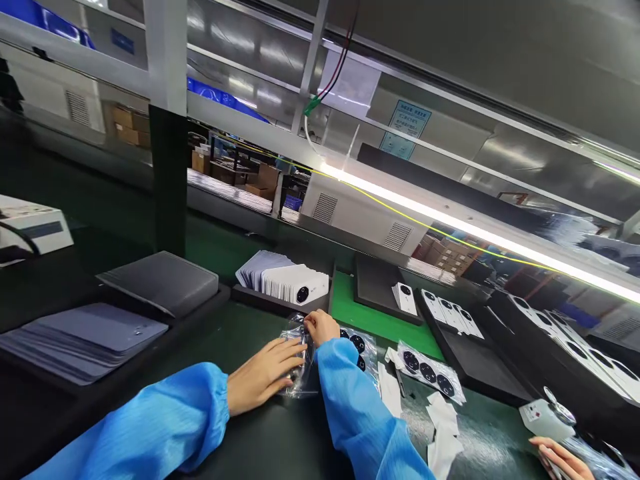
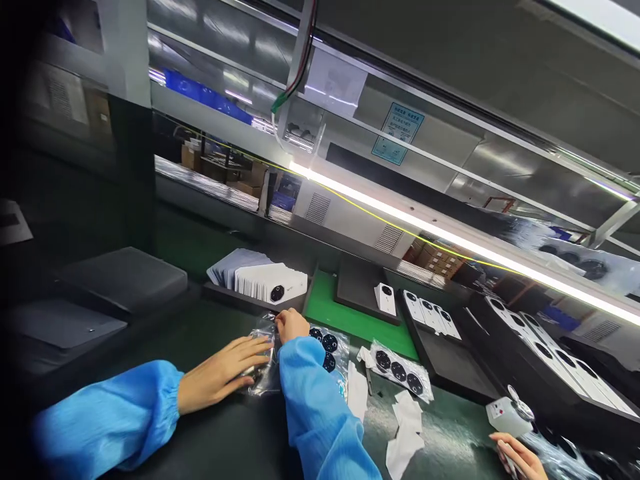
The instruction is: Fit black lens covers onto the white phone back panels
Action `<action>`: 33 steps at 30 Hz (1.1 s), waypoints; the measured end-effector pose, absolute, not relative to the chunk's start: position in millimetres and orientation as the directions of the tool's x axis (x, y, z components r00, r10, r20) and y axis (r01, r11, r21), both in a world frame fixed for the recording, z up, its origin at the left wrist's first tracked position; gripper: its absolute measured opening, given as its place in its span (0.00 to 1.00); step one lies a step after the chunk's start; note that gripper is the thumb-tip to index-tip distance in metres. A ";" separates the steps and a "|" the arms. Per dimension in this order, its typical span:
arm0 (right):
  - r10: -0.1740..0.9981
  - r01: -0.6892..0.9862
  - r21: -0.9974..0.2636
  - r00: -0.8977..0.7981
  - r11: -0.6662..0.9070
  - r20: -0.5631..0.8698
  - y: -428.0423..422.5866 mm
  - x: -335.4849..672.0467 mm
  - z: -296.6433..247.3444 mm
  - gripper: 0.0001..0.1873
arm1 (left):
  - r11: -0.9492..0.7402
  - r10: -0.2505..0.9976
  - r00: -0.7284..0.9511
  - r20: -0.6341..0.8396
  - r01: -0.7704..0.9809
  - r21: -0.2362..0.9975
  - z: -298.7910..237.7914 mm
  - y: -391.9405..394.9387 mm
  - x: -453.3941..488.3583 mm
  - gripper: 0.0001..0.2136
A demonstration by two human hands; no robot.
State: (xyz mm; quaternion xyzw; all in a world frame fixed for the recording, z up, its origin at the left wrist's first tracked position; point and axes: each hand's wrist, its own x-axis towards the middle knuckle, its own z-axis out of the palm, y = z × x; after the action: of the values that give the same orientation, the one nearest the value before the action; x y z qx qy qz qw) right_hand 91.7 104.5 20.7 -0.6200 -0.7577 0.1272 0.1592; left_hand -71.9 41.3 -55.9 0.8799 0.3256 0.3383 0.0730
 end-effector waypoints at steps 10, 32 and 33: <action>0.915 0.917 -0.100 -0.369 0.387 0.164 9.1 105.3 0.9 0.19 | -0.765 0.642 0.727 0.244 0.593 0.250 -73.8 85.3 -54.7 0.31; 0.662 0.825 0.019 -0.467 0.564 0.586 -62.6 148.6 -67.1 0.19 | -0.680 0.733 0.650 0.201 0.711 0.178 -49.4 87.5 -10.0 0.23; 0.645 0.830 0.018 -0.447 0.558 0.619 -61.0 148.0 -68.0 0.20 | -0.675 0.737 0.644 0.204 0.717 0.175 -46.4 86.0 -9.9 0.22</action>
State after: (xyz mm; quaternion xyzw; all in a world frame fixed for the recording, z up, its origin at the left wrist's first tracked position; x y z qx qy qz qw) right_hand 148.0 -61.0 -68.0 -0.4415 -0.8352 -0.1616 0.2852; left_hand -9.9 86.0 -46.4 0.9059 0.4013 0.1297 0.0389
